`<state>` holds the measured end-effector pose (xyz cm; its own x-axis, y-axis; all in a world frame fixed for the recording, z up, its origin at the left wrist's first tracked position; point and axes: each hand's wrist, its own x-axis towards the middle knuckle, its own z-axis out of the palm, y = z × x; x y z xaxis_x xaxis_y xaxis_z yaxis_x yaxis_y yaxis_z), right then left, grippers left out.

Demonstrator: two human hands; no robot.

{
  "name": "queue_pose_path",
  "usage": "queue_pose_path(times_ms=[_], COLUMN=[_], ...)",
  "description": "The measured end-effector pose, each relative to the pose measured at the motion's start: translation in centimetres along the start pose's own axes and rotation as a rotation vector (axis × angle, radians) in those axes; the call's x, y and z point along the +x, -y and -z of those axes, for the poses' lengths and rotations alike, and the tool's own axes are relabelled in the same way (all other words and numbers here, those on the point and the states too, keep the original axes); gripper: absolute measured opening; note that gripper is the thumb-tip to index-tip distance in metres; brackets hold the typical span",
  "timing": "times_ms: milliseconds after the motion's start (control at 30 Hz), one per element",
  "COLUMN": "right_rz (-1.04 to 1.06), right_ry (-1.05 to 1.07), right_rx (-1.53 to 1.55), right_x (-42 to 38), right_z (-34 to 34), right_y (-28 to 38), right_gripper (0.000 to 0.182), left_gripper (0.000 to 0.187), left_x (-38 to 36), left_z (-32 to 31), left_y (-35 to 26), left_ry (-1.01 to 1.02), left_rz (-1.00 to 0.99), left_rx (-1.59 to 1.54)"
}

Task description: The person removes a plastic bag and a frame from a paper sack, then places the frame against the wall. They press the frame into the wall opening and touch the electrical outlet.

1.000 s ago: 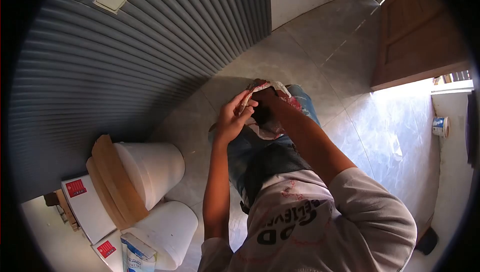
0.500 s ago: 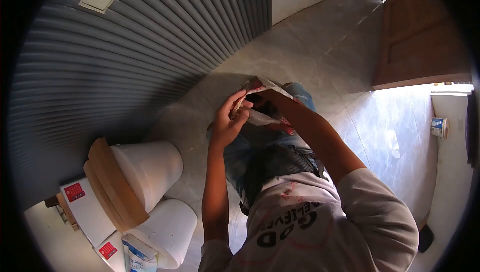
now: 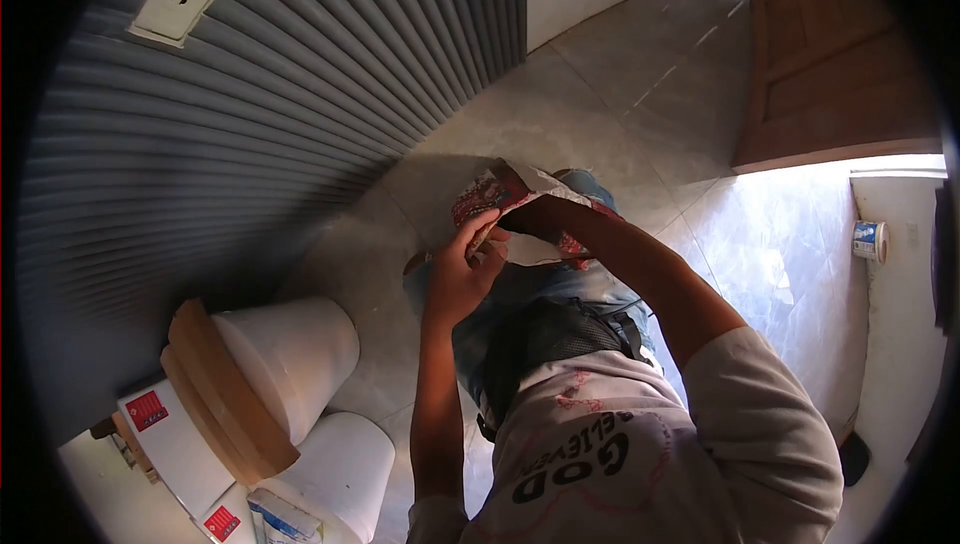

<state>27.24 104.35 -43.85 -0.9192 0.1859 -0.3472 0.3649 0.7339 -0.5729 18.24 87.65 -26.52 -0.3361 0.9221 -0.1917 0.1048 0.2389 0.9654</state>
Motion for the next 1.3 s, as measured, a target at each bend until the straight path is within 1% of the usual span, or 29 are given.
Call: queue_pose_path(times_ms=[67,100,167,200,267,300,367,400,467,500,533,600,633,700,733,800,900,967,1133,1233,1300], right_rz=[0.009,0.013,0.021,0.026,0.04,0.044,0.056,0.063,0.071,0.077,0.08,0.091,0.096,0.113,0.123,0.152,0.201,0.229,0.284,0.316,0.277], right_ry=[0.002,0.001,0.002,0.004,0.011,0.014,0.023,0.025,0.029,0.026,0.029,0.032,0.031,0.034,0.038,0.048,0.062,0.064,0.172,0.209,-0.23], right_rx=[-0.007,-0.012,-0.016,-0.018,-0.023,-0.026,-0.032,-0.04,-0.054,-0.063,-0.069,-0.083,-0.09,-0.113,-0.124,-0.161,-0.251,-0.327,-0.516,-0.581,-0.093], right_x=[-0.3,-0.5,-0.2,-0.2,0.0,0.3,0.8,1.1,1.1,1.4,1.3,1.4,1.4,1.4,1.4,1.5,1.6,1.1,0.9,1.2,0.8], right_z=[0.0,0.1,0.4,0.4,0.2,0.3,0.3,0.3,0.8,0.6,0.6,0.7,0.8,0.8,0.7,0.3,0.1,-0.2,-0.3,-1.1,-2.2], right_y=[-0.1,-0.2,-0.2,-0.1,0.0,0.0,0.2,0.2,0.4,0.1,0.0,-0.1,-0.1,0.3,0.3,0.4,0.9,0.9,0.9,0.7,0.7], right_gripper=[0.034,0.033,0.033,0.032,0.032,0.031,0.031,0.03,0.03,0.029,0.029,0.028,0.028,0.027,0.027,0.026,0.025,0.025,0.023,0.022,0.021], left_gripper=[0.043,0.043,0.048,0.048,0.047,0.047,0.044,0.044,0.031,0.021,0.021,0.012,0.012,0.006,0.006,0.007,0.007,0.008,0.009,0.009,0.011], left_x=[-0.2,-0.3,-0.4,-0.4,-0.7,-0.7,-0.6,-0.5,0.1,0.1,-0.1,-1.1,-1.5,-2.1,-2.3,-2.9,-3.2,-3.2,-3.2,-3.4,-3.4], left_z=[-0.1,-0.3,-0.9,-1.5,-3.5,-4.8,-7.1,-7.1,-7.3,-6.5,-5.8,-4.9,-4.5,-3.9,-3.8,-4.0,-4.4,-4.3,-3.3,-2.9,-2.8], left_y=[-0.9,-1.0,-1.1,-1.8,-3.8,-3.6,-2.7,-1.5,1.4,2.1,1.7,1.0,1.1,1.0,0.9,0.8,0.5,0.7,1.2,1.4,1.7], left_ry=[-0.007,-0.001,-0.209,-0.203,-0.148,-0.147,0.118,0.124,0.118,0.049,0.053,0.218,0.214,0.207,0.203,0.159,0.146,0.127,0.045,0.048,0.032], left_rz=[0.058,0.056,-0.235,-0.239,-0.57,-0.568,-0.622,-0.624,-0.256,-0.414,-0.422,-0.451,-0.449,-0.431,-0.428,-0.39,-0.364,-0.364,-0.403,-0.413,-0.404], left_rx=[0.022,0.024,0.546,0.546,0.897,0.897,1.041,1.046,1.22,1.213,1.211,1.137,1.137,1.059,1.058,0.962,0.935,0.937,0.915,0.871,0.86])
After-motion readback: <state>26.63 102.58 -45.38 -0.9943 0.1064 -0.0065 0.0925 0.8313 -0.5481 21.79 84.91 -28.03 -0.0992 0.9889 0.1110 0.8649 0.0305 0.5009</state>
